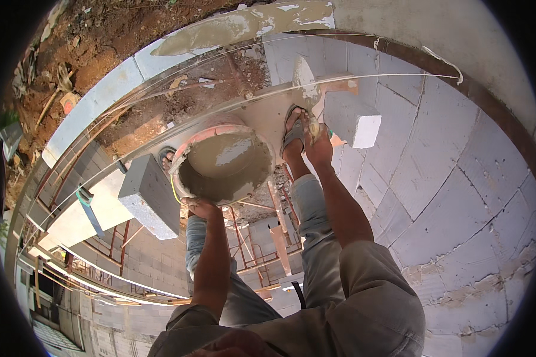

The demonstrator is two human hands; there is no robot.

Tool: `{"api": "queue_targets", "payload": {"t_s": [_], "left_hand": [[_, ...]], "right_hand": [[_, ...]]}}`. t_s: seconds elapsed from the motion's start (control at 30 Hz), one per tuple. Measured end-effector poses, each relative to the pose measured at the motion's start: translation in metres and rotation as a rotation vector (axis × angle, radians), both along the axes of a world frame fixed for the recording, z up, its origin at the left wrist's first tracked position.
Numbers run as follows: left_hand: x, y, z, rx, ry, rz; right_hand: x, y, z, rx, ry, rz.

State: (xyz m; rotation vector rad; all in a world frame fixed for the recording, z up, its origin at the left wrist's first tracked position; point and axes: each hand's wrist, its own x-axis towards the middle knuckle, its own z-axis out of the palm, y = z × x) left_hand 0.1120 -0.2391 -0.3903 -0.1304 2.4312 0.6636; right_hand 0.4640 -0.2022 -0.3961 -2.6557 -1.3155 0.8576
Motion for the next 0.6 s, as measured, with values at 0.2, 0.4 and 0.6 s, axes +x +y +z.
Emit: {"api": "queue_targets", "payload": {"t_s": [0.2, 0.4, 0.6], "left_hand": [[-0.019, -0.024, -0.013, -0.185, -0.026, -0.038], [-0.016, -0.040, -0.035, -0.070, 0.031, -0.099], [-0.009, -0.020, -0.021, -0.095, 0.091, -0.096]], "right_hand": [[-0.008, 0.022, 0.113, -0.212, 0.057, 0.090], [-0.014, 0.130, 0.031, -0.092, -0.178, 0.295], [-0.057, 0.200, 0.022, -0.268, -0.122, 0.392]]}}
